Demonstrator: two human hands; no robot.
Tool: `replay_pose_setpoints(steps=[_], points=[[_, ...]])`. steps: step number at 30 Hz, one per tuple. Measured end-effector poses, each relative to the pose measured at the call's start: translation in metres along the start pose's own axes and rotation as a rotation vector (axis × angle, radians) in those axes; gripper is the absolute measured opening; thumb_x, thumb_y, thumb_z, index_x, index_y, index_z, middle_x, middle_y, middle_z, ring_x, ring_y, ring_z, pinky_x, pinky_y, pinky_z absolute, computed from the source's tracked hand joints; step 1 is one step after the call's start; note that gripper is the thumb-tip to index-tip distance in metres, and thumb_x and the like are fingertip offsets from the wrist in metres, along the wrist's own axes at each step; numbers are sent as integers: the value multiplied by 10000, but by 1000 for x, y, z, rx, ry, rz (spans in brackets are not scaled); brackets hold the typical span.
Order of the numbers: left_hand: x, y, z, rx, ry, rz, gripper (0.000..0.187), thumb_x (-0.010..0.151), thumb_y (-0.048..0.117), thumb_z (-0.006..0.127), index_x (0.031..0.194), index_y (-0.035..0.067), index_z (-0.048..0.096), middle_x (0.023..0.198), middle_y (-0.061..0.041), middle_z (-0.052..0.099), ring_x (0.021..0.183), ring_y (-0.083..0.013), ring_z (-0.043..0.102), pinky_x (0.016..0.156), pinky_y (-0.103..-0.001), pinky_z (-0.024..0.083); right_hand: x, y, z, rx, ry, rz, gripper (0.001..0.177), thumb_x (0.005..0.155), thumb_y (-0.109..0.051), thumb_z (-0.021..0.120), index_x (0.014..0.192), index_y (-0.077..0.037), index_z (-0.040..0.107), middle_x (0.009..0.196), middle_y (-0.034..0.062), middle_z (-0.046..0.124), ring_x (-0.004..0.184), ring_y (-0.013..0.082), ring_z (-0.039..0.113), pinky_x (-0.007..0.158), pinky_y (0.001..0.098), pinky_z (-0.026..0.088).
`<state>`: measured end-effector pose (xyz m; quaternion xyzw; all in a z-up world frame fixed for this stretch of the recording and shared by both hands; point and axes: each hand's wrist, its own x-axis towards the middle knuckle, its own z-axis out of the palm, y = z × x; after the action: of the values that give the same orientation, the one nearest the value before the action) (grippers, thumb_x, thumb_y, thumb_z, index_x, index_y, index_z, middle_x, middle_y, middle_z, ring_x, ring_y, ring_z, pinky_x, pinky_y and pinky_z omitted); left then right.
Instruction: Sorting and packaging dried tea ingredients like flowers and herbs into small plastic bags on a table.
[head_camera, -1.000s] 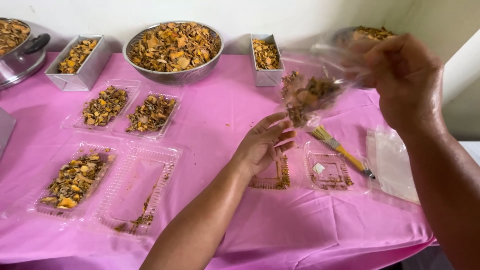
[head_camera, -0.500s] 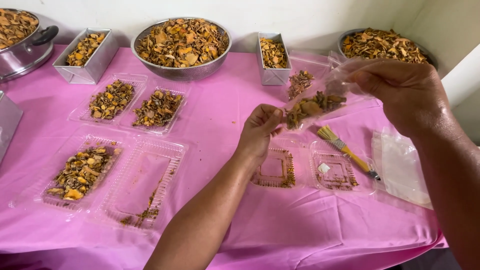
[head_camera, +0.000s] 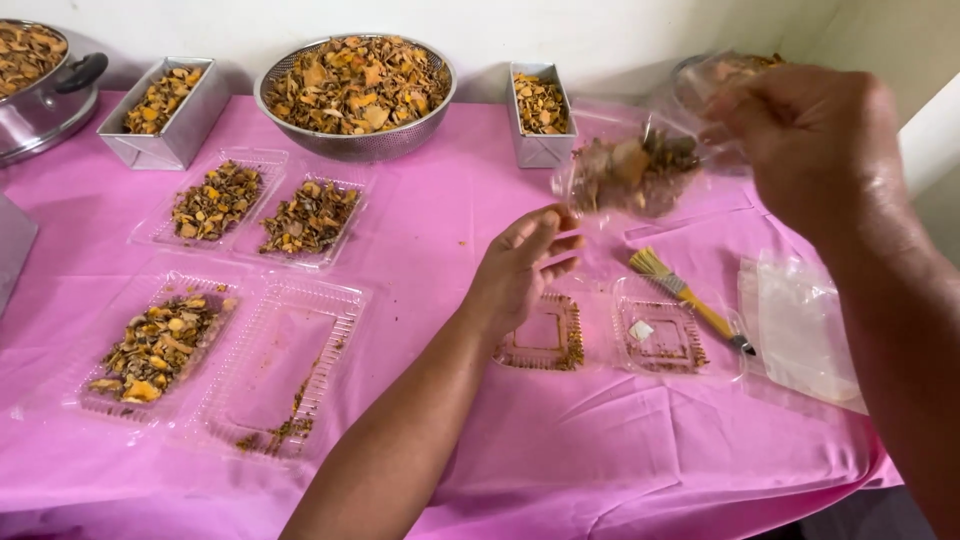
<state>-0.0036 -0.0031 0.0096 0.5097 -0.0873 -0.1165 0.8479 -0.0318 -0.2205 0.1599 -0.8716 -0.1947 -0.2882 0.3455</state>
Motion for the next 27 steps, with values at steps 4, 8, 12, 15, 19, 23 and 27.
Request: replay_pose_setpoints(steps=[4, 8, 12, 15, 19, 23, 27], points=[[18, -29, -5, -176, -51, 50, 168, 1048, 70, 548, 1167, 83, 666, 1207, -192, 716, 1197, -353, 673, 1071, -465, 564, 0, -2, 2, -105, 35, 146, 359, 1186, -34, 655, 828, -17, 645, 862, 120, 686, 735, 231, 783, 358, 253, 291], [24, -37, -8, -185, -41, 57, 343, 1072, -23, 454, 1323, 136, 627, 1342, -148, 669, 1295, -355, 631, 1096, -470, 534, 3, 3, -1, -121, 45, 206, 526, 1249, -84, 701, 744, -8, 578, 594, 8, 365, 543, 134, 298, 535, 357, 375], [34, -54, -13, -327, -145, 168, 449, 961, 16, 664, 1365, 162, 533, 1192, -133, 669, 1156, -313, 658, 1020, -463, 507, 5, -7, 5, -93, 80, 299, 171, 1172, -121, 664, 1068, -55, 783, 588, -1, 423, 483, 120, 293, 415, 350, 250], [34, -55, -12, -354, -80, 215, 550, 913, 7, 717, 1416, 108, 518, 1049, -138, 720, 1008, -275, 697, 998, -470, 518, 4, -19, 8, -99, 59, 306, 188, 1188, -128, 639, 1098, -49, 785, 567, 39, 485, 413, 132, 289, 354, 348, 270], [30, -51, -7, -237, -54, 378, 597, 899, -89, 697, 1451, 76, 543, 878, -86, 727, 847, -211, 710, 895, -440, 603, 17, -20, -1, -17, -7, 407, 182, 1205, -188, 653, 1125, -56, 749, 530, 23, 376, 362, 96, 187, 275, 323, 126], [21, -49, 2, -166, -113, 408, 630, 920, -105, 654, 1496, 12, 429, 903, -106, 713, 837, -217, 686, 832, -396, 587, 26, -13, -2, -25, -32, 393, 188, 1193, -177, 661, 1164, -11, 743, 686, 138, 592, 371, 118, 232, 265, 317, 157], [7, -29, 4, -98, -96, 245, 734, 928, -5, 627, 1571, 117, 295, 895, -67, 633, 820, -185, 616, 868, -393, 527, 31, 17, -13, -143, -109, 32, 112, 1153, -44, 710, 1196, 52, 747, 946, 197, 725, 662, 196, 600, 488, 317, 470]])
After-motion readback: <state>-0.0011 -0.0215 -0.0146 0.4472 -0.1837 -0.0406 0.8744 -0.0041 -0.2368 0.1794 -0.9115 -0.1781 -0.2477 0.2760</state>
